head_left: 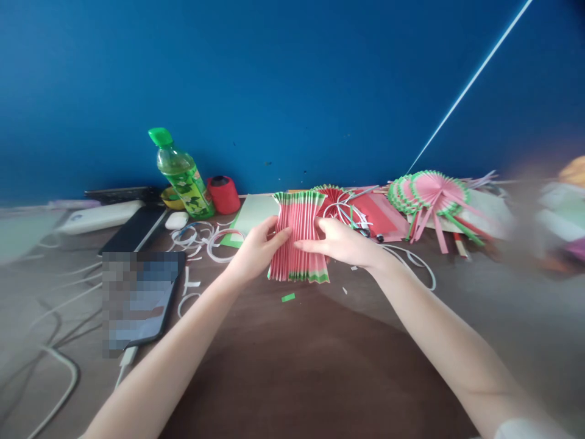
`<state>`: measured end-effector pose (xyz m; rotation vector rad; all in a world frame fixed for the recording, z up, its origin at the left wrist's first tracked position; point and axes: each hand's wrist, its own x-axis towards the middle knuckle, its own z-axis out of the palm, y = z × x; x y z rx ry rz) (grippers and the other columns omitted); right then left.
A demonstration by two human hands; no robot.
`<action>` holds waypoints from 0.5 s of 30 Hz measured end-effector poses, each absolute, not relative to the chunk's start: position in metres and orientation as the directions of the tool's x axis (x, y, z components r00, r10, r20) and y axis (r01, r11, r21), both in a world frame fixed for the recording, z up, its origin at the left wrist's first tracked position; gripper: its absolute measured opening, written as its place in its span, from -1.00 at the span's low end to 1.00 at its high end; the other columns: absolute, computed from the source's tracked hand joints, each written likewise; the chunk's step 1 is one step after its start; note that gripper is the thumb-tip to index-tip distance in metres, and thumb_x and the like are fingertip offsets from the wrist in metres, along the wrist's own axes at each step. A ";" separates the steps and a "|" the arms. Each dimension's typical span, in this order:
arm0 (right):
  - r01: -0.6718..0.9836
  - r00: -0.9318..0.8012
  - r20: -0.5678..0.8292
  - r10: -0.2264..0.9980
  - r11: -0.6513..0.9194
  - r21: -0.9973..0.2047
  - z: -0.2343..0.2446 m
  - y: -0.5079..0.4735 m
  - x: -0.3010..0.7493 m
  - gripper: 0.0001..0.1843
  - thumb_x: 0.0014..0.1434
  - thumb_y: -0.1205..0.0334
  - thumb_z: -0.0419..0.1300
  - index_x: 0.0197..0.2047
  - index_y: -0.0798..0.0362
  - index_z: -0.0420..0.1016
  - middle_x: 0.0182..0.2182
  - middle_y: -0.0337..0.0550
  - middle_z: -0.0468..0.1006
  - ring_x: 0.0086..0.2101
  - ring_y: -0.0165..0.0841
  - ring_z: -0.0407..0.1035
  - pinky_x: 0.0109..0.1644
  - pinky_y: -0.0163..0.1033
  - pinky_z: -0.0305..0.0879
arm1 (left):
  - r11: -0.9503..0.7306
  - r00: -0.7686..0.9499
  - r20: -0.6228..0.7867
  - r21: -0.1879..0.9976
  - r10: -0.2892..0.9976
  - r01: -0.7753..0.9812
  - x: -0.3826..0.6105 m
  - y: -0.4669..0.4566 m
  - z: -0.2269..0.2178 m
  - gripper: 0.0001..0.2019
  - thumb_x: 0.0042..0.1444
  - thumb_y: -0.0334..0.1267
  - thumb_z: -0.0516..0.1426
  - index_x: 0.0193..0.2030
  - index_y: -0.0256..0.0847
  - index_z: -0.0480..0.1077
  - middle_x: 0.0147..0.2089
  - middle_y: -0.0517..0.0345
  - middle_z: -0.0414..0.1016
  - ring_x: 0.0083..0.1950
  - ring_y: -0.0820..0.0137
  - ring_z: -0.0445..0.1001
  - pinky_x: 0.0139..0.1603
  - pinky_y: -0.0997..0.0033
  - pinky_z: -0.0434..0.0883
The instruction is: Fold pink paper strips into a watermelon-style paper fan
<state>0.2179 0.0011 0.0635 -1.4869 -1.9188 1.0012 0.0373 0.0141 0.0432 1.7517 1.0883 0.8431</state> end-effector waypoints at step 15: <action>0.487 -0.375 -0.080 0.924 0.123 -0.865 0.063 0.000 0.214 -0.82 -0.02 0.18 0.18 -0.32 0.07 0.39 -0.39 -0.12 0.46 -0.41 -0.32 0.35 -0.40 -0.22 0.26 | -0.055 0.580 -0.032 0.990 0.814 0.132 0.033 0.014 0.049 -0.63 0.09 -0.19 0.09 0.04 -0.24 0.30 -0.05 0.04 0.46 -0.15 0.35 0.45 -0.12 0.31 0.41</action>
